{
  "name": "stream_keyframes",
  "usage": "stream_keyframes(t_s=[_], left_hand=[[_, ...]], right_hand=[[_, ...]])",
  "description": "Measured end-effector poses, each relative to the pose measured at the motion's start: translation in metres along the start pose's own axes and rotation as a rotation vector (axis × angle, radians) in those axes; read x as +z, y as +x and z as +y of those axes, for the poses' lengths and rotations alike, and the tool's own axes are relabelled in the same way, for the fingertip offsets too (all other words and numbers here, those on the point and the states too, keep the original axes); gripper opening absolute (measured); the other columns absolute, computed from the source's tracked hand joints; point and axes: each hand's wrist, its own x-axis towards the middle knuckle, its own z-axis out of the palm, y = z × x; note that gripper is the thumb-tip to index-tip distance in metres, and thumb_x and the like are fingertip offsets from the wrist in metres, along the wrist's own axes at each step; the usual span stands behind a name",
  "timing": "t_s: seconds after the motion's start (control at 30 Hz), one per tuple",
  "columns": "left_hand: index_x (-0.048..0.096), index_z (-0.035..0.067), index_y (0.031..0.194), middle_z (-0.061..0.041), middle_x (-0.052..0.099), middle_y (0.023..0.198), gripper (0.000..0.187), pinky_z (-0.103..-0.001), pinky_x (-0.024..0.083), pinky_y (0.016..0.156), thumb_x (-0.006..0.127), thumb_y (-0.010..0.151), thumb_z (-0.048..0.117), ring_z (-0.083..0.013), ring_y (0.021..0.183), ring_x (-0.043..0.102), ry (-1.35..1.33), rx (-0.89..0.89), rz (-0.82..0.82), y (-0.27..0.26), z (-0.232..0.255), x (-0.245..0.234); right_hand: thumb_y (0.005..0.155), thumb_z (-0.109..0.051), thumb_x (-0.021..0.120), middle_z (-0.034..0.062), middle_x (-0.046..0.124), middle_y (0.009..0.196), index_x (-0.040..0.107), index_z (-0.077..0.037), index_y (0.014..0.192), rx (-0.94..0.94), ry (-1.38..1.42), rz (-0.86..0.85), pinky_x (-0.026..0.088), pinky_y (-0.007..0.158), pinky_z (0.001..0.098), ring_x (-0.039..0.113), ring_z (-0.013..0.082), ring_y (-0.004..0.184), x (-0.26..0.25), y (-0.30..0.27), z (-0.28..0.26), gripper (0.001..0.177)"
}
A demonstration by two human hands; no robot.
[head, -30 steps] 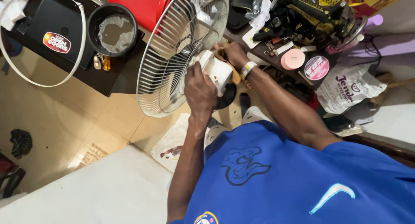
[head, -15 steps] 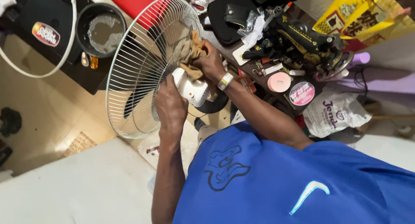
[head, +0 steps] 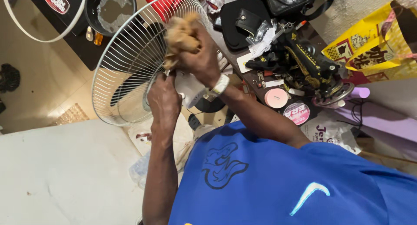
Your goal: The person wipes the blades and cage of a standing fan with a cloth. They dip the cloth into a bucket of soapy water and wring it out before continuing to wipe the fan's motor housing and cage.
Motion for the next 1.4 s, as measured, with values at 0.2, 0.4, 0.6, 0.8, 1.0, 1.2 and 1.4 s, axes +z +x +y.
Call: stream_keyframes(t_s=[0.2, 0.4, 0.6, 0.8, 1.0, 1.2, 1.4], left_hand=[[0.073, 0.01, 0.125, -0.02, 0.07, 0.104, 0.05, -0.05, 0.056, 0.069, 0.07, 0.075, 0.001, -0.037, 0.082, 0.071, -0.004, -0.05, -0.002, 0.001, 0.006, -0.005], [0.071, 0.009, 0.127, -0.02, 0.068, 0.099, 0.062, -0.05, 0.056, 0.068, 0.074, 0.065, 0.004, -0.038, 0.08, 0.07, -0.035, -0.074, -0.025, 0.008, 0.012, -0.014], [0.073, 0.013, 0.128, -0.018, 0.069, 0.101, 0.055, -0.05, 0.057, 0.069, 0.07, 0.074, 0.0, -0.0375, 0.078, 0.071, -0.013, -0.087, -0.035, 0.009, 0.015, -0.014], [0.074, 0.014, 0.132, -0.019, 0.069, 0.098, 0.047, -0.049, 0.056, 0.065, 0.066, 0.088, -0.001, -0.0356, 0.076, 0.07, -0.009, -0.136, -0.079, 0.005, 0.008, -0.007], [0.076, 0.009, 0.107, -0.016, 0.071, 0.103, 0.032, -0.047, 0.056, 0.081, 0.065, 0.079, 0.0, -0.0357, 0.09, 0.07, -0.115, 0.016, 0.071, 0.001, 0.002, 0.001], [0.075, 0.013, 0.125, -0.021, 0.068, 0.1, 0.047, -0.05, 0.055, 0.066, 0.064, 0.082, 0.0, -0.0378, 0.076, 0.069, -0.076, -0.064, -0.056, 0.012, 0.01, -0.008], [0.074, 0.016, 0.127, -0.019, 0.07, 0.101, 0.051, -0.046, 0.058, 0.065, 0.066, 0.08, -0.002, -0.0326, 0.074, 0.071, -0.048, -0.023, 0.027, 0.012, 0.003, 0.001]], right_hand=[[0.086, -0.018, 0.076, 0.0157, 0.06, 0.126, 0.048, -0.008, 0.129, -0.21, -0.406, 0.11, 0.068, 0.087, 0.0338, 0.072, 0.0258, 0.109, 0.013, 0.012, 0.019, 0.052], [0.079, -0.006, 0.074, 0.0177, 0.063, 0.118, 0.032, -0.003, 0.143, 0.357, -0.202, 0.459, 0.067, 0.083, 0.0389, 0.074, 0.0309, 0.1, -0.024, 0.007, 0.15, 0.077], [0.08, -0.004, 0.071, 0.0148, 0.066, 0.114, 0.04, -0.005, 0.134, 0.472, 0.036, 0.542, 0.065, 0.079, 0.0344, 0.074, 0.0262, 0.094, -0.037, 0.012, 0.163, 0.062], [0.097, -0.024, 0.069, 0.0141, 0.051, 0.135, 0.047, -0.009, 0.127, -0.005, 0.107, 0.114, 0.059, 0.094, 0.0438, 0.061, 0.0227, 0.113, 0.013, 0.016, 0.004, 0.04], [0.098, -0.043, 0.076, 0.015, 0.042, 0.154, 0.046, -0.015, 0.142, -0.676, -0.53, -0.049, 0.013, 0.132, 0.0547, 0.027, 0.0324, 0.154, 0.032, 0.042, -0.027, 0.06], [0.091, -0.046, 0.082, 0.0197, 0.043, 0.143, 0.035, -0.007, 0.146, -0.618, -0.563, 0.306, 0.03, 0.124, 0.0555, 0.039, 0.0372, 0.143, 0.021, 0.053, 0.056, 0.081], [0.091, -0.023, 0.078, 0.0238, 0.048, 0.138, 0.026, 0.003, 0.15, -0.142, -0.029, 0.364, 0.056, 0.097, 0.0491, 0.06, 0.0355, 0.122, -0.001, 0.031, 0.127, 0.082]])
